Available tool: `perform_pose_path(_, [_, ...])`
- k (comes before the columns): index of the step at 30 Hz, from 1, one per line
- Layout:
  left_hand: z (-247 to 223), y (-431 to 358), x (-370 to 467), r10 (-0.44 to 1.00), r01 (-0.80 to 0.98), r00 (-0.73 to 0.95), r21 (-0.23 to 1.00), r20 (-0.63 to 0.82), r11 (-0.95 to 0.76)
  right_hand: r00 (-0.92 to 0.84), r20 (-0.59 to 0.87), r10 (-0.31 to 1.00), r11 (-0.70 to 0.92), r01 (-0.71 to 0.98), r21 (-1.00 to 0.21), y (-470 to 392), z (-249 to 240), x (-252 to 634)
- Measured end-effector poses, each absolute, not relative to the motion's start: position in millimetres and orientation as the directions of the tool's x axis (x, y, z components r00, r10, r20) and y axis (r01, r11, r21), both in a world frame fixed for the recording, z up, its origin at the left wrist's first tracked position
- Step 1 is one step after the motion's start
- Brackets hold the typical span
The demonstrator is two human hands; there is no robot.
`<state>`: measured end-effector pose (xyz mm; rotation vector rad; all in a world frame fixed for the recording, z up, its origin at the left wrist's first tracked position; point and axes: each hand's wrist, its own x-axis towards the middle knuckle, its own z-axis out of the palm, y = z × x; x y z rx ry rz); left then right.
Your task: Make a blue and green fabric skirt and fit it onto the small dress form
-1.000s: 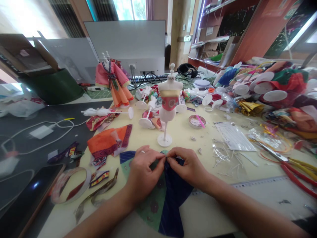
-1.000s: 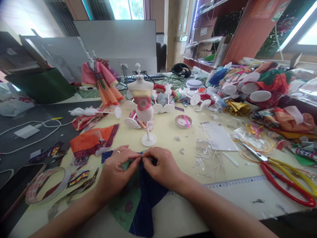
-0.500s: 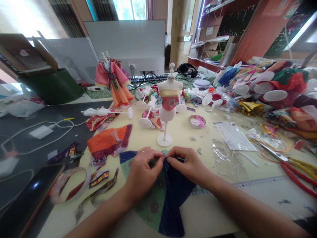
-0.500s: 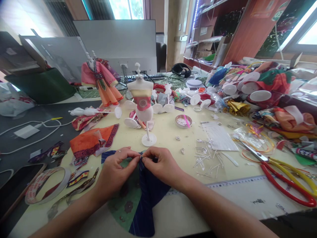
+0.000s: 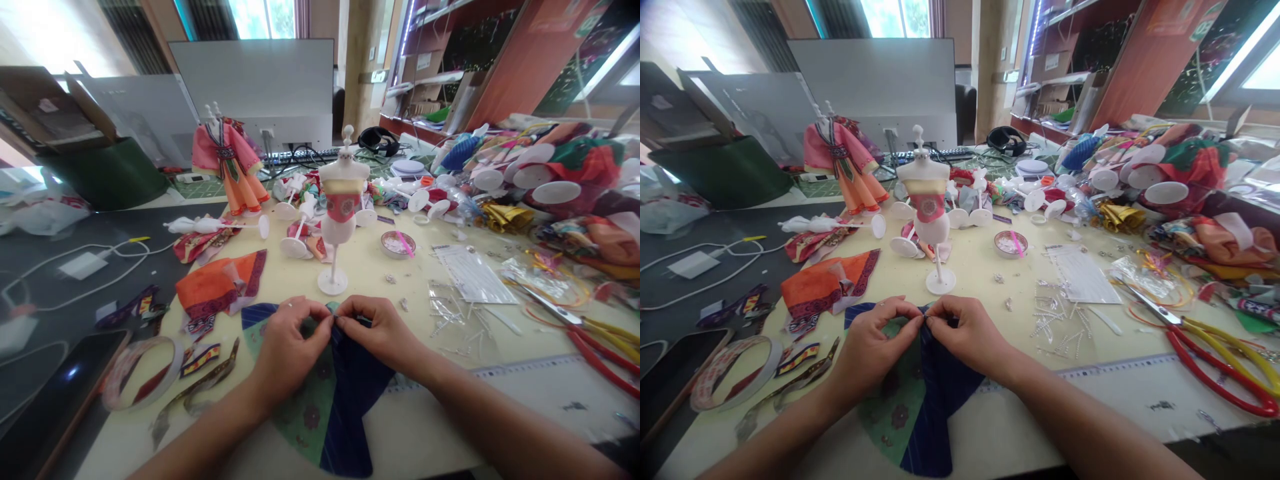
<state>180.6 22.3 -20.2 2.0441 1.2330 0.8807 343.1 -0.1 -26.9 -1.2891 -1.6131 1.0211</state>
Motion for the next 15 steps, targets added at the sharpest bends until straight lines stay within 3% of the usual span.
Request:
perform_pose_path(10, [-13.2, 25.2, 179.1, 0.942, 0.449, 0.336, 0.875, 0.024, -0.182, -0.152, 0.045, 0.987, 0.081, 0.24, -0.967, 1.2, -24.5, 344.9])
perform_pose_path(15, [-18.6, 30.9, 175.1, 0.932, 0.15, 0.336, 0.985, -0.135, 0.088, -0.152, 0.04, 0.988, 0.068, 0.185, -0.98, 2.5, -24.6, 346.1])
